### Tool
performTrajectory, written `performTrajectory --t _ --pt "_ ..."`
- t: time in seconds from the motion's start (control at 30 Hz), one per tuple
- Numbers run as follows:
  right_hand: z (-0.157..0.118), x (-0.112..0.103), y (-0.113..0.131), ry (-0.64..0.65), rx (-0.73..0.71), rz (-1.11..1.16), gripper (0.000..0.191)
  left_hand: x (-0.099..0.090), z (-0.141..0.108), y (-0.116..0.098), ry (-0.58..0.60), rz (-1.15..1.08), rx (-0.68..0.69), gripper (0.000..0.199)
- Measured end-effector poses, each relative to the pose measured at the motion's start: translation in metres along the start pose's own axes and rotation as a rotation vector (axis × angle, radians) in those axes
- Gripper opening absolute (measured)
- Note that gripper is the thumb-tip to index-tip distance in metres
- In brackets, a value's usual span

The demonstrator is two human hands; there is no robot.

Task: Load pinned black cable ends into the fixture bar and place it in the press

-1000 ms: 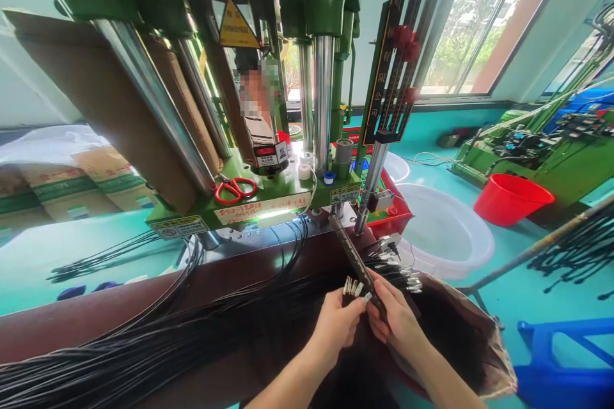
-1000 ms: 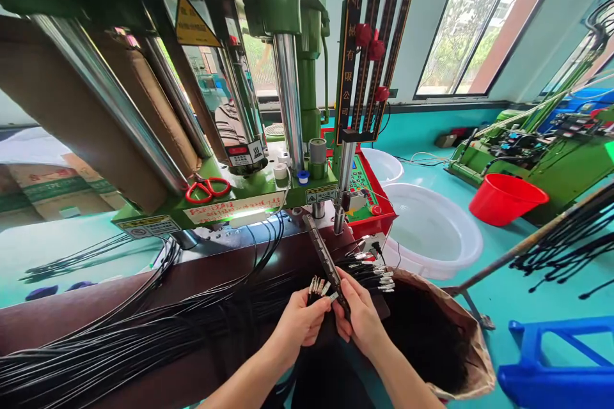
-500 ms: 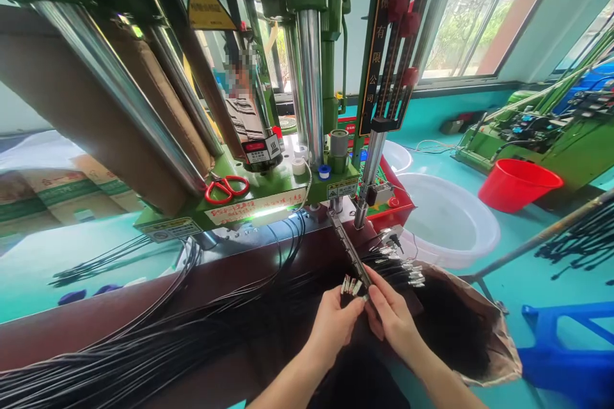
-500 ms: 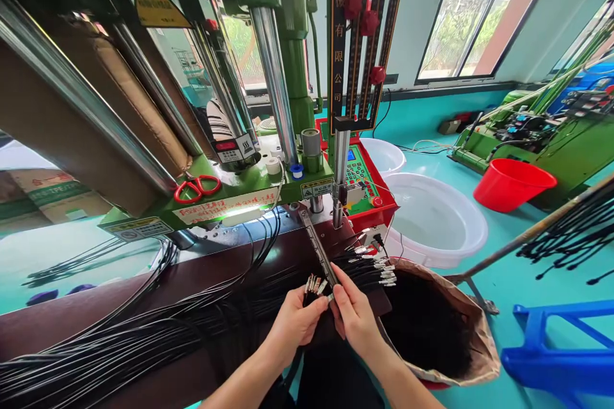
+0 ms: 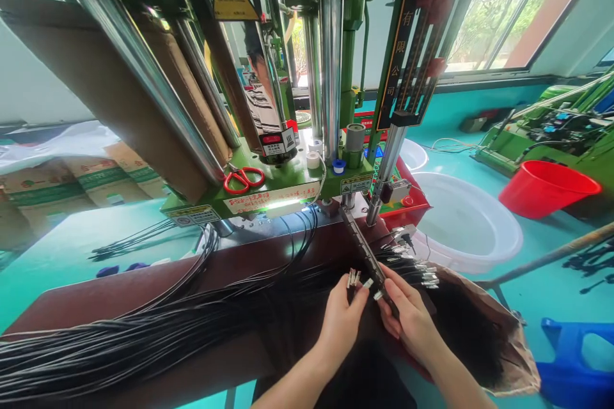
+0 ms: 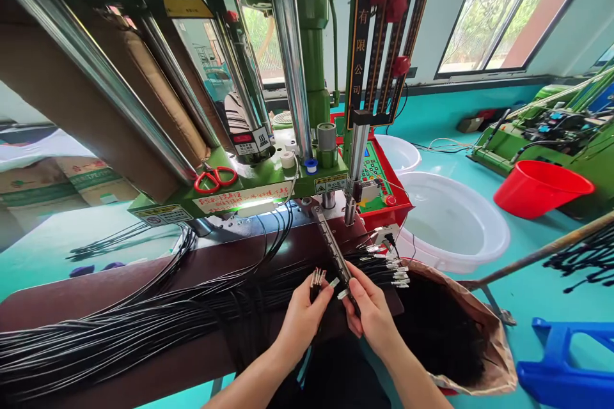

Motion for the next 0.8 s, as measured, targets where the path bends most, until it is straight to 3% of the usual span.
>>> performTrajectory --t 0.1,0.47,0.7,0.8 --pt "0.001 -0.001 0.000 0.035 0.017 -0.026 0.053 -0.001 0.002 0.005 0.007 0.053 0.087 0.030" --pt "0.003 -0.002 -0.005 0.106 0.008 -0.193 0.067 -0.005 0.004 0.006 0.006 0.082 0.078 0.031" --pt "-0.001 -0.004 -0.001 0.081 0.048 -0.054 0.053 -0.006 0.004 -0.001 -0.021 -0.048 0.125 0.028" --pt "-0.002 -0.005 0.001 0.045 0.041 -0.001 0.052 -0.007 0.005 -0.005 0.017 0.036 0.105 0.030"
Point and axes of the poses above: each hand's wrist, its own z-axis towards the middle knuckle, its own x-axis out of the palm, y = z × x, the point moved 1 cm from there along z, towards the middle knuckle, and after that the axes turned 4 degrees about -z, right-handed, at the moved point
